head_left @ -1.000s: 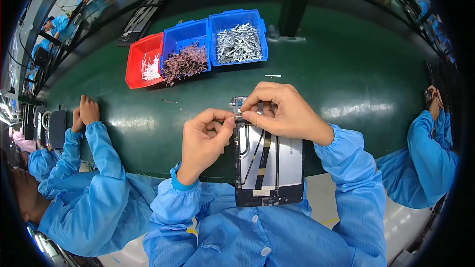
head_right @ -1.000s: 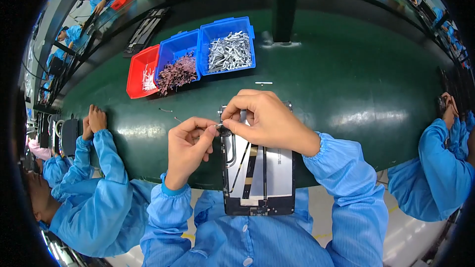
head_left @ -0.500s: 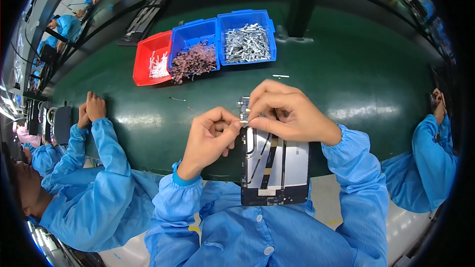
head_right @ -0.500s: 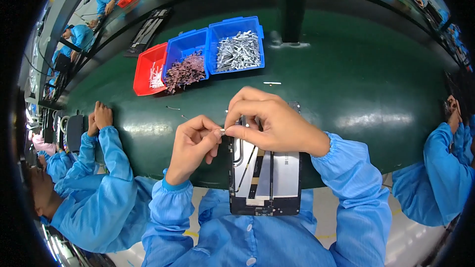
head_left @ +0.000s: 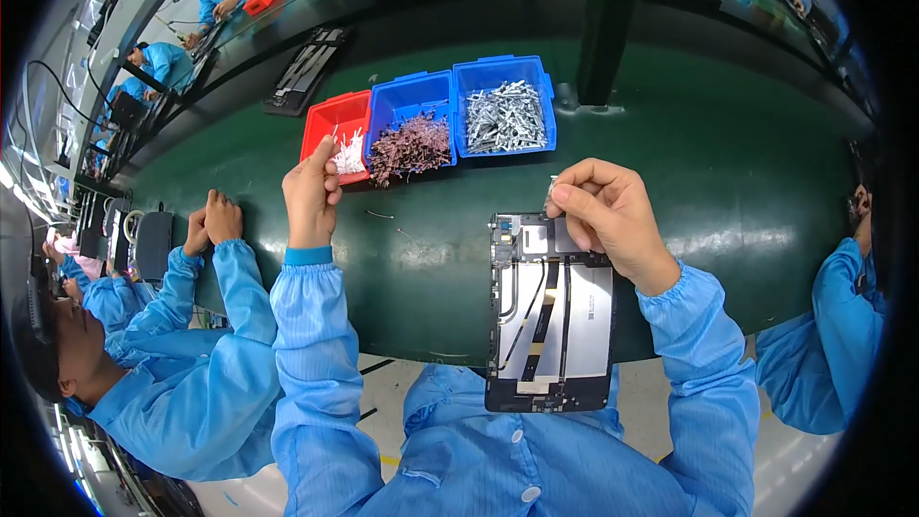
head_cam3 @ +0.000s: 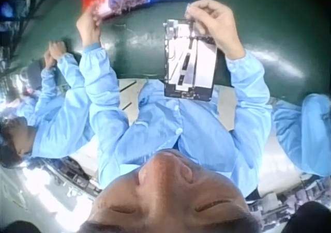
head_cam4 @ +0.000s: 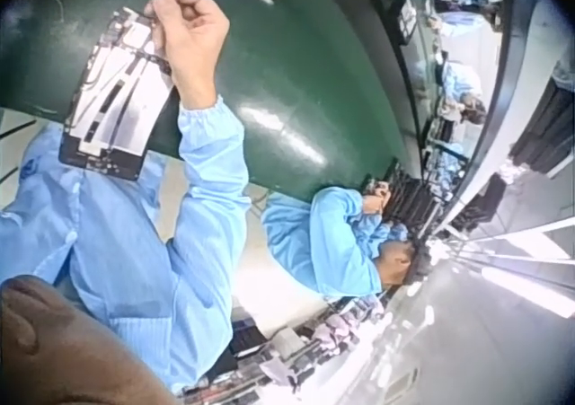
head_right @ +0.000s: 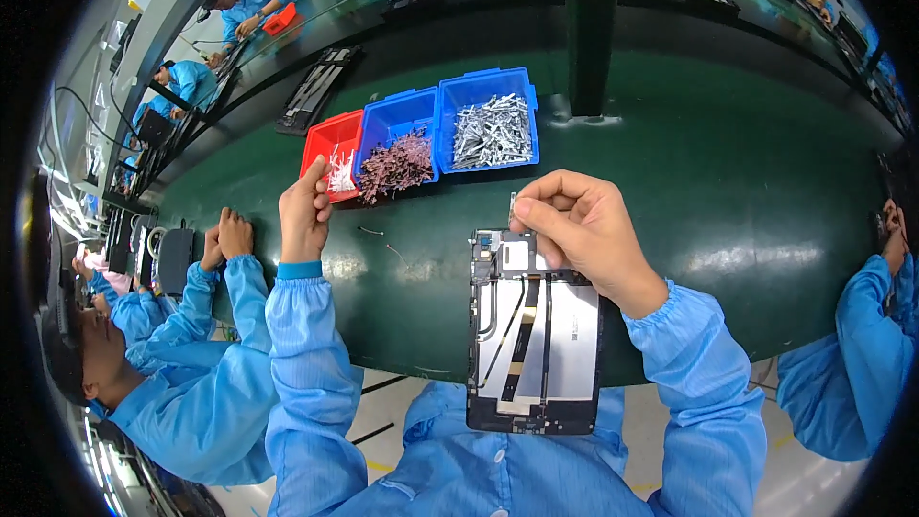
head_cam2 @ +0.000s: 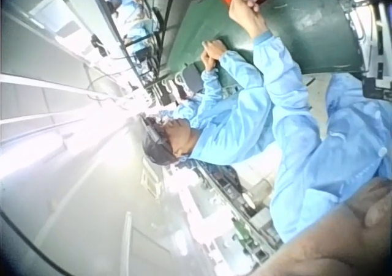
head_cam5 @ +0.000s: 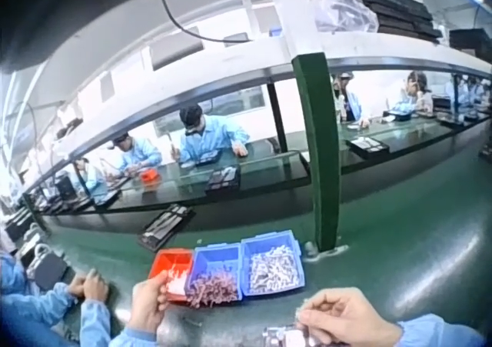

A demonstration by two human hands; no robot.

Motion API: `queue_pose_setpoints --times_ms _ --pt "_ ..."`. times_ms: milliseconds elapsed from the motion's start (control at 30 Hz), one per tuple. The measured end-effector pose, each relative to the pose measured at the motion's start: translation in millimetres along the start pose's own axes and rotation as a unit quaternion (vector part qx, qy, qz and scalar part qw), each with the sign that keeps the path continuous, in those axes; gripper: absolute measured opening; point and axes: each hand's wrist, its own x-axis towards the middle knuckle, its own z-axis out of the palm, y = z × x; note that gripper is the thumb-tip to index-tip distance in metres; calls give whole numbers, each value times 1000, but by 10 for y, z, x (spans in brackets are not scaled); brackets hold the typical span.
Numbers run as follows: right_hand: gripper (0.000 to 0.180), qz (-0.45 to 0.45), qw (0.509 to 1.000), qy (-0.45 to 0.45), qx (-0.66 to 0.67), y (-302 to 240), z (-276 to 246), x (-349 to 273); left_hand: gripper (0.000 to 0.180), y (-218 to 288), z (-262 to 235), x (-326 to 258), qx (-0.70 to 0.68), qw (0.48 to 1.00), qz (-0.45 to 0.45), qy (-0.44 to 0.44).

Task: The person assembles a tablet device by installing a ribbon cable and a circuit board into a tablet chassis, then securing the components with screws using a manual screwdriver and a precision pick.

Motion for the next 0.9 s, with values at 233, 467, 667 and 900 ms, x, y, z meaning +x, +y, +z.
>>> queue_pose_setpoints --times_ms 233,467,667,900 --pt "13 15 998 58 -5 6 -164 -162 26 -142 170 -950 184 966 -2 -181" --pt "11 -6 992 122 -44 96 -164 -582 60 -491 128 -1838 268 882 -35 -387" --pt "8 -84 974 204 -39 555 -11 -1101 66 -644 203 -1930 229 905 -57 -353" --pt "10 -115 970 209 -38 591 40 -1069 38 -634 439 -1829 5 861 -301 -410"
